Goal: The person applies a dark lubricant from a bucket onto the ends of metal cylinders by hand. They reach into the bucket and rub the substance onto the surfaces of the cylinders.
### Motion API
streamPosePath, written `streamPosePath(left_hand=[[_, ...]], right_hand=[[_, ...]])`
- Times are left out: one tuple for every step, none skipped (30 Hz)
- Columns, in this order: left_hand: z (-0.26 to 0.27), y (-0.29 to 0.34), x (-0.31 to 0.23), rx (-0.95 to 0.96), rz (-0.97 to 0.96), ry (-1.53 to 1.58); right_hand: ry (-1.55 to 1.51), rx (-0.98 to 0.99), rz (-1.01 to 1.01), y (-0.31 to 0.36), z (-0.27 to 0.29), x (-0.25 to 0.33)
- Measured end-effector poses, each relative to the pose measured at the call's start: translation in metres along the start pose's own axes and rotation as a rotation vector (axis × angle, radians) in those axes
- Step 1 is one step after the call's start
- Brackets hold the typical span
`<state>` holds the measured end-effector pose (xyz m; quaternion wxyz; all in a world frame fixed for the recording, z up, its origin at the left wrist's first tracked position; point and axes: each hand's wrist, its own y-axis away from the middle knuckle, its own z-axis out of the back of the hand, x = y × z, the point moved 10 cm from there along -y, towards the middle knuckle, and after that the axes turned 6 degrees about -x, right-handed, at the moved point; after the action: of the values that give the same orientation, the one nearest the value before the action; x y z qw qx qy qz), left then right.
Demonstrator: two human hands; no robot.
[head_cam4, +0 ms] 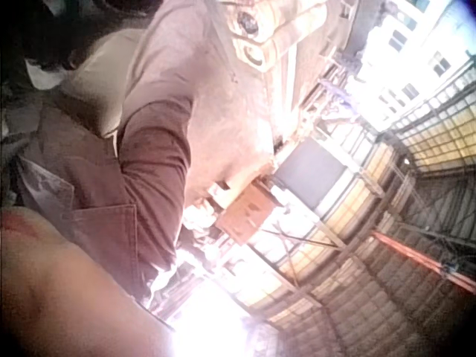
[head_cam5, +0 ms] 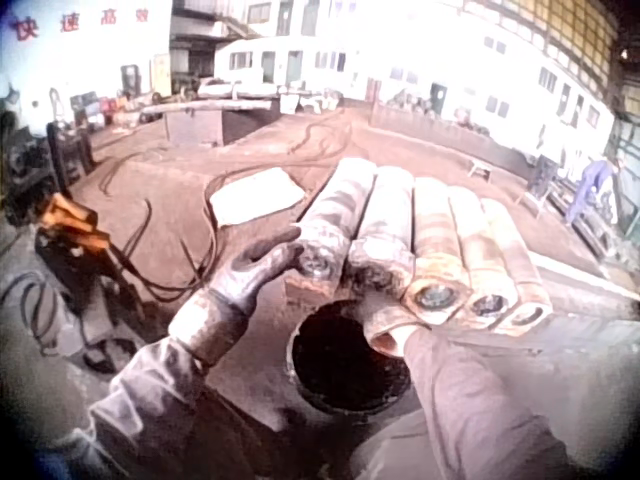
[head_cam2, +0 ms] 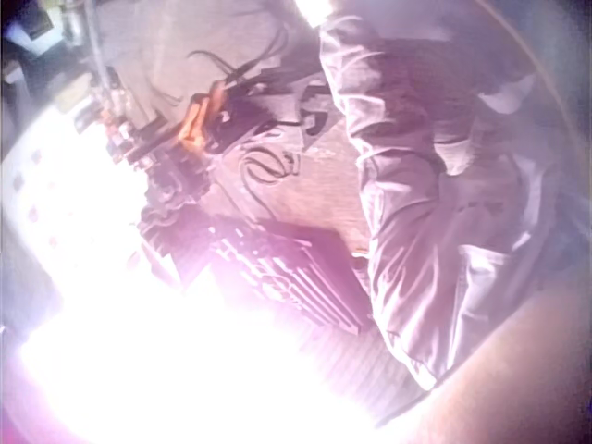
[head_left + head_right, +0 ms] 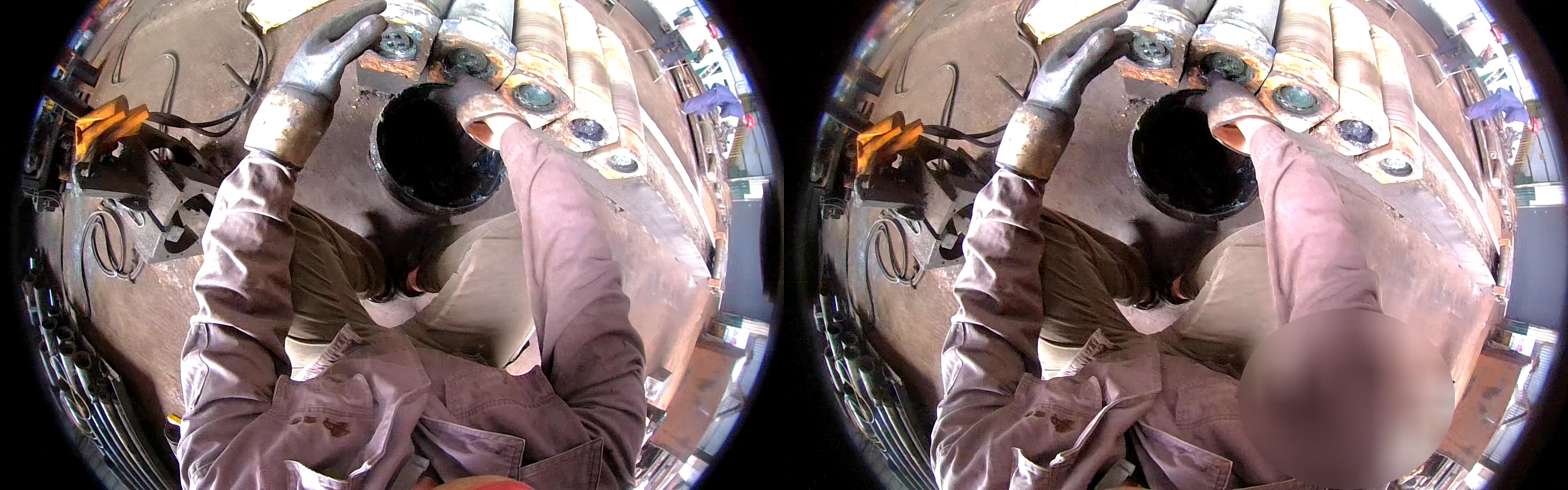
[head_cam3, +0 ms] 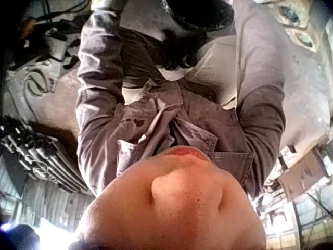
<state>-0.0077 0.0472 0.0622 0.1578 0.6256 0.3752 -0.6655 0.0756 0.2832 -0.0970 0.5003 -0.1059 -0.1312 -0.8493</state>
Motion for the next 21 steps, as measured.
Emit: streamPosePath(left_hand=[[0.004, 0.0, 0.004, -0.036, -0.002, 0.011], [0.003, 0.001, 0.0, -0.039, -0.025, 0.018], [0.002, 0.0, -0.002, -0.037, -0.028, 0.018], [0.0, -0.001, -0.003, -0.027, -0.027, 0.021], [-0.001, 0.0, -0.003, -0.023, -0.025, 0.026], [0.002, 0.002, -0.007, -0.034, -0.026, 0.027], [0.006, 0.003, -0.007, -0.035, 0.027, 0.064], [0.005, 0.003, -0.005, -0.026, 0.082, 0.104], [0.005, 0.003, -0.007, -0.028, 0.084, 0.105], [0.003, 0.004, -0.011, -0.021, 0.048, 0.036], [-0.006, 0.001, -0.017, 0.005, 0.005, -0.026], [-0.015, -0.002, -0.018, 0.021, 0.003, -0.02], [-0.025, -0.005, -0.019, 0.038, 0.009, -0.009], [-0.021, -0.004, -0.017, 0.028, 0.022, -0.01], [-0.016, -0.004, -0.013, 0.016, 0.023, -0.015], [-0.01, -0.005, -0.007, 0.011, 0.014, -0.012], [-0.005, -0.004, -0.006, 0.008, 0.003, -0.008], [-0.001, -0.001, -0.007, 0.002, 0.007, -0.011], [0.005, 0.002, -0.008, -0.015, 0.005, -0.055], [0.007, 0.004, -0.013, -0.027, -0.002, -0.096], [0.005, 0.002, -0.012, -0.021, -0.003, -0.093]], right_hand=[[-0.031, 0.056, -0.042, 0.004, -0.005, -0.007], [-0.032, 0.052, -0.042, 0.009, -0.002, -0.009], [-0.086, 0.007, -0.064, 0.014, 0.004, -0.014], [-0.14, -0.038, -0.088, 0.02, 0.01, -0.019], [-0.19, -0.078, -0.108, 0.027, 0.015, -0.021], [-0.074, -0.002, -0.203, 0.036, 0.028, -0.017], [-0.069, 0.002, -0.194, 0.035, 0.027, -0.017], [-0.176, -0.006, -0.134, 0.039, 0.033, -0.008], [-0.282, -0.014, -0.072, 0.042, 0.037, 0.003], [-0.094, -0.017, -0.195, 0.045, 0.04, -0.005], [-0.094, -0.027, -0.209, 0.045, 0.041, -0.018], [-0.08, -0.07, -0.222, 0.041, 0.042, -0.036], [-0.065, -0.114, -0.236, 0.039, 0.043, -0.055], [-0.069, -0.105, -0.226, 0.037, 0.04, -0.049], [0.046, -0.06, -0.163, 0.041, 0.041, -0.035], [0.161, -0.016, -0.1, 0.048, 0.041, -0.022], [0.276, 0.025, -0.038, 0.059, 0.044, -0.008], [0.388, 0.068, 0.022, 0.07, 0.044, 0.004], [0.5, 0.111, 0.084, 0.079, 0.041, 0.016], [0.614, 0.149, 0.14, 0.086, 0.039, 0.024], [0.651, 0.197, 0.143, 0.088, 0.034, 0.026]])
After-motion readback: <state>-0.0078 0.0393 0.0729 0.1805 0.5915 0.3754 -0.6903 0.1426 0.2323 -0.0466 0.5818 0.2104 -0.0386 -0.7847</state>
